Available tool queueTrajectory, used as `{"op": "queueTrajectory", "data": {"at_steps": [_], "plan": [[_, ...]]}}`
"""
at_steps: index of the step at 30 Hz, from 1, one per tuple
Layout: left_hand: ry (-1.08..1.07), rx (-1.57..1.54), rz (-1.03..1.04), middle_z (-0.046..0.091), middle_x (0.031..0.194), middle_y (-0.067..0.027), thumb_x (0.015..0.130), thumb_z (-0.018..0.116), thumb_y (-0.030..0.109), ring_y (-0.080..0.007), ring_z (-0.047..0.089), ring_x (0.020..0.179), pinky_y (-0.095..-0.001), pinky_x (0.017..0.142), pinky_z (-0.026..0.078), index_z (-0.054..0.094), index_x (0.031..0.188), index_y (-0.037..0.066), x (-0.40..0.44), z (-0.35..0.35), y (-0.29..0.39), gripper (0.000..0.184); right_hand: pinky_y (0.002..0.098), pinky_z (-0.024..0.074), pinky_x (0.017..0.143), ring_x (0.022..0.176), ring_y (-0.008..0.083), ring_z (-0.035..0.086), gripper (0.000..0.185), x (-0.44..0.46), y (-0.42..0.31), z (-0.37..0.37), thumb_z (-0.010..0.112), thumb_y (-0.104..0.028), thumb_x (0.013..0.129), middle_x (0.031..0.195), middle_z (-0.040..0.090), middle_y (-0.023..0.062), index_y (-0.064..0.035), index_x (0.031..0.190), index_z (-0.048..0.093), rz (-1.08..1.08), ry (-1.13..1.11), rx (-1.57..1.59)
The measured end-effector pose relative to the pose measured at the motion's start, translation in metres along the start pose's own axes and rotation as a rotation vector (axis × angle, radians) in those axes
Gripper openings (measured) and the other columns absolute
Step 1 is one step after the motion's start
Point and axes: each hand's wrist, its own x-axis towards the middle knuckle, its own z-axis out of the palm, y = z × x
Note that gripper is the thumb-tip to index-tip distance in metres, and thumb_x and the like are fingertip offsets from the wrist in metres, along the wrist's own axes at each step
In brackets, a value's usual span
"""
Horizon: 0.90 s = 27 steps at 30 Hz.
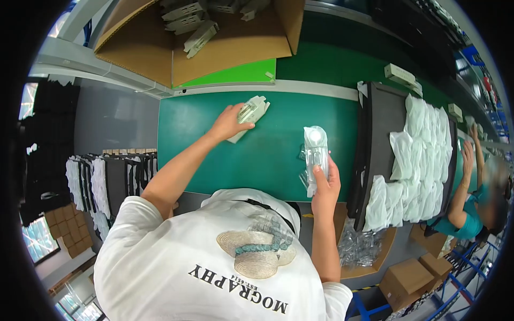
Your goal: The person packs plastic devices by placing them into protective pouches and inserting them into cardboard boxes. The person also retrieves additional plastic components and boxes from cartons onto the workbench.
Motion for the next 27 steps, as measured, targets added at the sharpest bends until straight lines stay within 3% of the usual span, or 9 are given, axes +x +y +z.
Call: {"op": "queueTrajectory", "data": {"at_steps": [2,7,10,13,14,17,22,27], "plan": [[-0.338,-0.501,0.072,0.052,0.128,-0.0153,0.079,0.074,0.029,-0.0245,0.052,0.116,-0.0338,0.098,0.043,0.040,0.134,-0.001,-0.017,-0.004,0.001,0.071,0.0213,0.0454,0.062,0.081,0.0081,0.056,0.049,-0.004,-0.003,-0.005,0.065,-0.016,0.087,0.107,0.060,0.0048,-0.0001,0.130,0.047,-0.011,0.008,-0.009],[-0.642,-0.837,0.195,0.058,0.120,-0.0110,0.086,0.067,0.028,-0.0181,0.054,0.112,-0.0312,0.095,0.043,0.043,0.133,-0.001,-0.102,0.000,0.032,0.061,0.0257,0.0504,0.069,0.085,0.0113,0.058,0.050,0.000,-0.038,0.009,0.061,-0.015,0.089,0.114,0.057,0.0085,-0.0010,0.133,0.043,-0.233,-0.129,-0.055],[-0.801,-0.944,0.188,0.059,0.118,-0.0100,0.088,0.064,0.028,-0.0164,0.055,0.109,-0.0317,0.093,0.044,0.045,0.132,0.000,-0.126,0.015,0.037,0.055,0.0268,0.0514,0.072,0.085,0.0131,0.059,0.050,-0.008,-0.045,0.025,0.062,-0.015,0.089,0.112,0.058,0.0098,-0.0007,0.132,0.043,-0.181,-0.187,0.005],[-0.626,-0.449,0.271,0.060,0.116,-0.0132,0.092,0.059,0.033,-0.0217,0.059,0.101,-0.0320,0.087,0.046,0.047,0.131,0.002,-0.140,0.021,0.067,0.051,0.0278,0.0520,0.074,0.085,0.0150,0.060,0.049,-0.024,-0.035,0.031,0.061,-0.014,0.089,0.111,0.058,0.0110,-0.0006,0.132,0.042,-0.129,-0.225,-0.001],[-0.626,-0.448,0.274,0.060,0.116,-0.0132,0.092,0.059,0.033,-0.0217,0.059,0.101,-0.0320,0.087,0.046,0.047,0.131,0.002,-0.146,0.021,0.074,0.051,0.0282,0.0521,0.075,0.085,0.0159,0.061,0.049,-0.029,-0.029,0.031,0.061,-0.014,0.089,0.111,0.058,0.0114,-0.0005,0.132,0.042,-0.102,-0.227,-0.035],[-0.078,-0.060,0.523,0.057,0.114,-0.0127,0.087,0.062,0.038,-0.0272,0.059,0.097,-0.0373,0.083,0.048,0.051,0.125,0.003,-0.165,0.021,0.090,0.053,0.0292,0.0521,0.077,0.085,0.0173,0.062,0.049,-0.032,-0.023,0.030,0.060,-0.014,0.089,0.111,0.058,0.0121,-0.0005,0.132,0.041,-0.064,-0.218,-0.031],[-0.185,0.072,0.394,0.056,0.107,-0.0145,0.079,0.069,0.043,-0.0328,0.058,0.095,-0.0416,0.081,0.048,0.053,0.121,0.003,-0.182,0.028,0.112,0.060,0.0303,0.0523,0.078,0.085,0.0177,0.062,0.049,-0.034,-0.032,0.022,0.059,-0.013,0.090,0.113,0.057,0.0129,-0.0003,0.133,0.040,-0.119,-0.205,0.012],[-0.038,0.041,0.419,0.055,0.105,-0.0154,0.069,0.077,0.046,-0.0333,0.058,0.097,-0.0417,0.081,0.048,0.053,0.118,0.003,-0.177,0.034,0.110,0.069,0.0313,0.0493,0.085,0.094,0.0194,0.060,0.050,-0.048,-0.064,0.005,0.059,-0.013,0.090,0.118,0.054,0.0131,0.0005,0.133,0.040,-0.256,-0.247,-0.097]]}}
